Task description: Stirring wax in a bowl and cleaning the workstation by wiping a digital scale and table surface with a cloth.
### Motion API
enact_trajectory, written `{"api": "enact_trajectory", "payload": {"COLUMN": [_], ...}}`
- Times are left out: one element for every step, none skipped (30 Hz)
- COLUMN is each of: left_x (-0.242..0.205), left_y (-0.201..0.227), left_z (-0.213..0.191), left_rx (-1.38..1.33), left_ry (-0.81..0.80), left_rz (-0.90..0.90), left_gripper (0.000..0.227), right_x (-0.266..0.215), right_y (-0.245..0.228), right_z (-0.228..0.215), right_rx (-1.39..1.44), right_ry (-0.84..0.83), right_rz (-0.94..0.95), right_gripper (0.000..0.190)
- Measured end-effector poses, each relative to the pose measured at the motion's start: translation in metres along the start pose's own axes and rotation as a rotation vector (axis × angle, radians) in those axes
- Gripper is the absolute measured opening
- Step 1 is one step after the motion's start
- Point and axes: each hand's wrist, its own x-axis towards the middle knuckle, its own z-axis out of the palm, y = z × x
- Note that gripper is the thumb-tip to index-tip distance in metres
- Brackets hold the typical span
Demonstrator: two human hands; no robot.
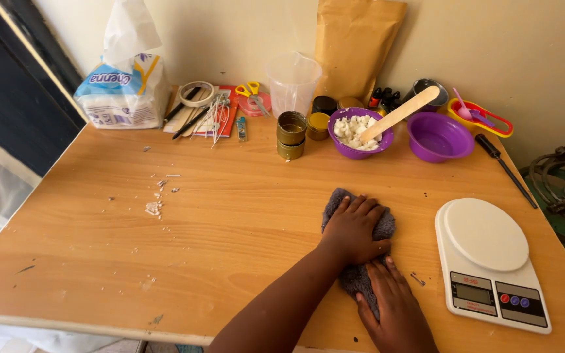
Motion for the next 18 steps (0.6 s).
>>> {"api": "enact_trajectory", "payload": {"left_x": [0.007, 0.017, 0.025, 0.034, 0.043, 0.051, 0.058, 0.063, 0.068, 0.074, 0.076, 0.078, 0.078, 0.077, 0.076, 0.074, 0.065, 0.056], "left_y": [0.000, -0.004, -0.008, -0.011, -0.016, -0.021, -0.026, -0.031, -0.037, -0.043, -0.049, -0.054, -0.058, -0.066, -0.074, -0.081, -0.082, -0.082], "left_z": [0.000, 0.001, 0.004, 0.007, 0.007, 0.007, 0.006, 0.005, 0.003, 0.000, -0.005, -0.010, -0.013, -0.014, -0.015, -0.016, -0.026, -0.036], "left_rx": [-0.010, -0.011, 0.010, 0.031, 0.025, 0.008, -0.008, -0.014, -0.011, -0.007, -0.005, 0.006, 0.015, 0.016, 0.028, 0.041, 0.044, 0.085], "left_ry": [-0.013, -0.020, -0.012, -0.004, -0.013, -0.009, -0.001, -0.007, -0.011, -0.016, -0.013, -0.037, -0.064, -0.062, -0.012, 0.038, 0.042, 0.000], "left_rz": [0.001, 0.008, 0.020, 0.032, 0.038, 0.048, 0.054, 0.055, 0.071, 0.087, 0.087, 0.062, 0.035, 0.033, -0.001, -0.035, -0.035, -0.124], "left_gripper": [0.079, 0.079, 0.080, 0.081, 0.081, 0.079, 0.077, 0.077, 0.074, 0.070, 0.070, 0.070, 0.070, 0.070, 0.070, 0.069, 0.069, 0.071], "right_x": [0.001, 0.009, 0.015, 0.021, 0.029, 0.036, 0.043, 0.050, 0.059, 0.067, 0.074, 0.081, 0.085, 0.091, 0.098, 0.103, 0.110, 0.115], "right_y": [0.000, -0.002, -0.004, -0.007, -0.006, -0.006, -0.006, -0.006, -0.005, -0.005, -0.001, 0.002, 0.005, 0.003, 0.002, 0.001, -0.005, -0.010], "right_z": [0.002, 0.001, -0.001, -0.003, -0.002, -0.001, 0.000, 0.001, 0.001, 0.001, 0.003, 0.006, 0.008, 0.006, 0.003, 0.000, -0.006, -0.012], "right_rx": [-0.002, -0.003, -0.020, -0.037, -0.040, -0.052, -0.063, -0.064, -0.043, -0.023, -0.023, -0.012, 0.001, 0.002, 0.044, 0.087, 0.087, 0.083], "right_ry": [-0.005, -0.003, 0.024, 0.051, 0.048, 0.070, 0.089, 0.084, 0.066, 0.048, 0.050, 0.045, 0.038, 0.038, -0.001, -0.041, -0.037, -0.087], "right_rz": [0.061, 0.071, 0.070, 0.068, 0.080, 0.075, 0.065, 0.071, 0.083, 0.094, 0.091, 0.068, 0.046, 0.043, 0.021, 0.000, -0.005, -0.022], "right_gripper": [0.058, 0.058, 0.057, 0.056, 0.056, 0.056, 0.057, 0.057, 0.056, 0.055, 0.055, 0.053, 0.052, 0.052, 0.050, 0.049, 0.049, 0.046]}}
